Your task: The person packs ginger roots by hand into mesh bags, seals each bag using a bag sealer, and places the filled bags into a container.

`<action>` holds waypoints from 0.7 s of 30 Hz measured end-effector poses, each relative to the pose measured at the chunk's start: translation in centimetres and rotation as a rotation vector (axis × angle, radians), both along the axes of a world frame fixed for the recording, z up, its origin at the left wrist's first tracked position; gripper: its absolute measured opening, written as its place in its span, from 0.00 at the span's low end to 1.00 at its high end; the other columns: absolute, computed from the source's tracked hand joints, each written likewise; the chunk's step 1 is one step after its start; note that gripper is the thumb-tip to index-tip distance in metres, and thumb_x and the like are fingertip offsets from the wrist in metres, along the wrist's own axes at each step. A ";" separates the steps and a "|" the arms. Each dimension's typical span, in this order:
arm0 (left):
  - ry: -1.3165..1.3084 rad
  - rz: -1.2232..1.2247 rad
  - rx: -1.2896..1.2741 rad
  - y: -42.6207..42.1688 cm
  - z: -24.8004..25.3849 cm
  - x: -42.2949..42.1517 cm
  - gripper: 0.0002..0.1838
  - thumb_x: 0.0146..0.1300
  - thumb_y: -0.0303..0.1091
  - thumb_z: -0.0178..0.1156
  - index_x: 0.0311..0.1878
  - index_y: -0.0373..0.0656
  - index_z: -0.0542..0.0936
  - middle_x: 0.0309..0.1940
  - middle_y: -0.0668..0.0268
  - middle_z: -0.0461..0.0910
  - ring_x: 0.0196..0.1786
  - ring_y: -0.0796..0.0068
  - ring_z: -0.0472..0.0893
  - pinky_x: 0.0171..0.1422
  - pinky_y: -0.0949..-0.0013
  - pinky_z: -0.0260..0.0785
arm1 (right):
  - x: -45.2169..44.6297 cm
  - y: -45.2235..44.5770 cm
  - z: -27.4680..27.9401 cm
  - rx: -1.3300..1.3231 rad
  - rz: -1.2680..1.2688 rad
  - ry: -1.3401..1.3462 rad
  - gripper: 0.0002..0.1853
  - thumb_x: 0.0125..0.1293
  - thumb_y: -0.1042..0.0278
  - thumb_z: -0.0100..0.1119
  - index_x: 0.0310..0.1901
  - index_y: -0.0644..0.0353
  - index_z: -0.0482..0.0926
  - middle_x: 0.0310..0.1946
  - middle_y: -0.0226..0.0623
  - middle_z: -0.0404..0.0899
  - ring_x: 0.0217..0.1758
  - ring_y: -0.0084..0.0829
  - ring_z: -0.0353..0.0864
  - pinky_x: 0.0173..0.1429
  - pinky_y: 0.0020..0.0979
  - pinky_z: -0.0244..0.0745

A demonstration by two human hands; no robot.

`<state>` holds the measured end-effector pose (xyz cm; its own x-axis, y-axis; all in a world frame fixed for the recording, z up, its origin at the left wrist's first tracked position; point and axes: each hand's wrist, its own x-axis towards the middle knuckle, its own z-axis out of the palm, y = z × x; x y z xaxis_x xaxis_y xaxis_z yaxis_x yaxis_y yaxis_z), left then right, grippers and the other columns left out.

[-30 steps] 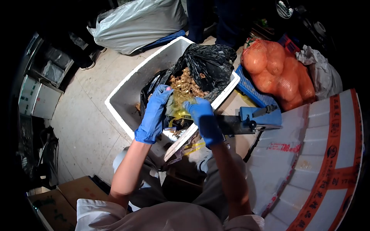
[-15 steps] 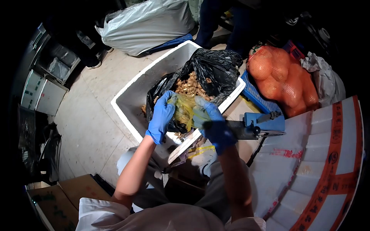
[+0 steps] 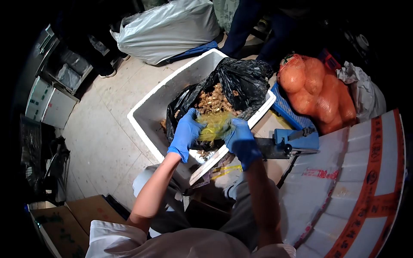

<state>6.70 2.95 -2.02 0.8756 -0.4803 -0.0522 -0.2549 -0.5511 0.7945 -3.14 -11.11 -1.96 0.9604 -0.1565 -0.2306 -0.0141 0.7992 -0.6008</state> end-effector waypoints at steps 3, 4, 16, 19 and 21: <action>-0.084 0.020 -0.135 0.5 -0.5 0.1 0.10 0.54 0.29 0.53 0.38 0.34 0.73 0.27 0.65 0.76 0.27 0.74 0.74 0.34 0.75 0.67 | -1.3 2.5 1.9 -1.341 -0.169 -0.107 0.14 0.49 0.80 0.51 0.40 0.69 0.68 0.36 0.38 0.73 0.38 0.27 0.73 0.42 0.26 0.70; -0.084 0.025 -0.133 0.6 -0.9 0.4 0.10 0.54 0.29 0.53 0.38 0.34 0.73 0.27 0.65 0.76 0.27 0.74 0.74 0.34 0.75 0.67 | -1.1 2.9 4.2 -1.339 -0.164 -0.109 0.14 0.49 0.80 0.51 0.40 0.69 0.68 0.36 0.38 0.73 0.38 0.27 0.73 0.42 0.26 0.70; 0.649 -0.249 -0.681 1.2 4.7 -1.7 0.14 0.45 0.32 0.60 0.35 0.35 0.72 0.27 0.65 0.74 0.31 0.80 0.72 0.35 0.76 0.66 | 1.6 -0.9 -3.9 -0.921 -0.097 0.157 0.09 0.57 0.75 0.41 0.36 0.65 0.73 0.29 0.31 0.73 0.31 0.21 0.72 0.35 0.22 0.69; 0.101 -0.016 -0.260 -1.4 -0.6 -1.4 0.15 0.40 0.33 0.60 0.32 0.38 0.70 0.25 0.51 0.71 0.31 0.53 0.73 0.36 0.63 0.65 | 0.1 -3.6 -6.2 -0.746 -0.136 0.132 0.13 0.58 0.66 0.43 0.42 0.62 0.70 0.35 0.34 0.73 0.38 0.26 0.72 0.41 0.27 0.70; 0.145 -0.057 -0.255 -1.8 -2.0 -1.2 0.13 0.41 0.31 0.59 0.30 0.36 0.71 0.25 0.50 0.73 0.35 0.50 0.73 0.39 0.60 0.66 | -0.2 -4.3 -6.3 -0.426 -0.143 0.255 0.17 0.58 0.60 0.44 0.46 0.60 0.69 0.39 0.36 0.72 0.42 0.29 0.72 0.45 0.31 0.70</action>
